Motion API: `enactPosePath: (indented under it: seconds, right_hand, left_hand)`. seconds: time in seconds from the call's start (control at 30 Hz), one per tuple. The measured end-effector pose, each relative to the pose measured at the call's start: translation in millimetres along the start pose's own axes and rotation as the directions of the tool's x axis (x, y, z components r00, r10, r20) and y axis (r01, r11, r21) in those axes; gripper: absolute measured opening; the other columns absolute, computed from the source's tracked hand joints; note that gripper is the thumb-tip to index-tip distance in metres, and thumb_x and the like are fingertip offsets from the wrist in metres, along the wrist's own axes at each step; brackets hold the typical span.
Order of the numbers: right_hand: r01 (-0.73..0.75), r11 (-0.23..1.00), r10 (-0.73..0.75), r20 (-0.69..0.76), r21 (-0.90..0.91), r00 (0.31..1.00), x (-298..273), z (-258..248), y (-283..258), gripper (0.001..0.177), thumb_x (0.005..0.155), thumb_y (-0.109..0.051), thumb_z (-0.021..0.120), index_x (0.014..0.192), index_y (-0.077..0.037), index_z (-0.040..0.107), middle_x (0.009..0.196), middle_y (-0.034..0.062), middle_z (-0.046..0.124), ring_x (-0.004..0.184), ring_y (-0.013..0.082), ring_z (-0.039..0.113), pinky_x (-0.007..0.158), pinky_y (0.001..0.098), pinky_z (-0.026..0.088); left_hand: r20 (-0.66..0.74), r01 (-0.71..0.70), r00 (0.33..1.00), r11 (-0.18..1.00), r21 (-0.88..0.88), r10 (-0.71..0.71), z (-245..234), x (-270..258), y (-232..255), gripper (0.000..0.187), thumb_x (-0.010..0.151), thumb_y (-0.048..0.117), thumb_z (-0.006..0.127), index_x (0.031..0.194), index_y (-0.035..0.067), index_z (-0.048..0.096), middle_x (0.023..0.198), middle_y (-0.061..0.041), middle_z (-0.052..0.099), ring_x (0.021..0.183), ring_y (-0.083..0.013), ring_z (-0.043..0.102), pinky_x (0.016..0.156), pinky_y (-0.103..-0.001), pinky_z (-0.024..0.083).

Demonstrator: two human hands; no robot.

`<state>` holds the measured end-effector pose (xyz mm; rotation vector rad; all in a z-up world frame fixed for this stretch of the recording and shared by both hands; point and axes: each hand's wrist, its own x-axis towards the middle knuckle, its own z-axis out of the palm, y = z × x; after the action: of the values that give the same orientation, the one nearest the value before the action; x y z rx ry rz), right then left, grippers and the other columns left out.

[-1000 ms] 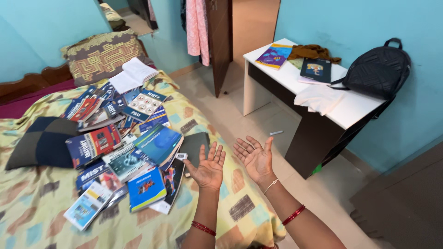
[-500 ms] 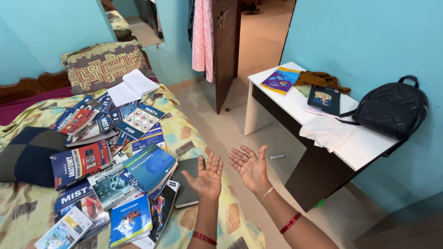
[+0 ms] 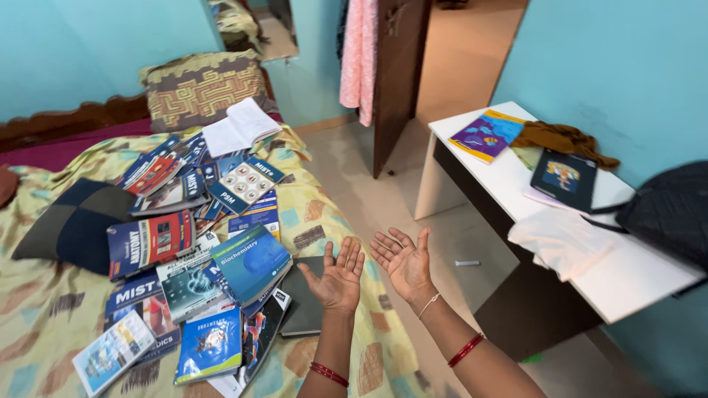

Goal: The person picks up a boxed item from a bed and places it into a wardrobe shelf. Then the person picks up a handwritten sheet of paper and places it into the same wardrobe shelf. The task involves moving items from the bed to the wardrobe.

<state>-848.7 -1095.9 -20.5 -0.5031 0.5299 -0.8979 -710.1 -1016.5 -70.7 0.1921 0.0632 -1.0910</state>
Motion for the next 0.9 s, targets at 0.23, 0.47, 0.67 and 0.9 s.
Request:
enactPosePath:
  seconds: [0.23, 0.47, 0.67, 0.9]
  right_hand:
    - [-0.106, 0.994, 0.105, 0.092, 0.003, 0.99, 48.6, -15.7, -25.1, 0.098, 0.086, -0.083, 0.035, 0.139, 0.0, 0.043, 0.146, 0.0296, 0.048, 0.135, 0.0425, 0.049, 0.115, 0.0526, 0.038]
    - [-0.214, 0.977, 0.214, 0.11, -0.01, 0.971, 73.6, -44.1, -45.1, 0.101, 0.085, -0.084, 0.036, 0.14, 0.0, 0.042, 0.145, 0.0291, 0.048, 0.134, 0.0418, 0.049, 0.115, 0.0532, 0.039]
    - [-0.261, 0.963, 0.267, 0.126, -0.061, 0.955, 79.6, -56.1, -70.1, 0.103, 0.086, -0.084, 0.032, 0.143, 0.001, 0.039, 0.143, 0.0304, 0.048, 0.136, 0.0425, 0.049, 0.116, 0.0527, 0.038]
    - [-0.259, 0.965, 0.263, 0.152, -0.047, 0.953, 87.5, -58.2, -93.8, 0.101, 0.087, -0.083, 0.03, 0.142, 0.001, 0.038, 0.144, 0.0304, 0.046, 0.137, 0.0428, 0.047, 0.118, 0.0532, 0.037]
  left_hand:
    - [-0.02, -0.119, 0.993, 0.992, 0.046, 0.12, 6.2, 30.5, -23.5, 0.111, 0.078, 0.088, 0.043, 0.156, 0.011, 0.031, 0.152, -0.029, 0.044, 0.138, -0.0453, 0.044, 0.116, -0.054, 0.035]
    - [-0.044, -0.197, 0.979, 0.979, 0.05, 0.199, 2.2, 40.7, -66.5, 0.113, 0.079, 0.089, 0.043, 0.158, 0.01, 0.028, 0.152, -0.029, 0.043, 0.139, -0.0443, 0.042, 0.116, -0.054, 0.034]
    - [-0.067, -0.255, 0.964, 0.965, 0.063, 0.259, 19.5, 43.2, -99.4, 0.112, 0.08, 0.088, 0.039, 0.16, 0.01, 0.024, 0.157, -0.028, 0.037, 0.142, -0.0447, 0.039, 0.118, -0.054, 0.033]
    - [-0.034, -0.282, 0.957, 0.953, 0.111, 0.287, 37.7, 47.3, -115.5, 0.113, 0.081, 0.089, 0.035, 0.161, 0.009, 0.022, 0.158, -0.03, 0.036, 0.143, -0.0457, 0.037, 0.119, -0.053, 0.031]
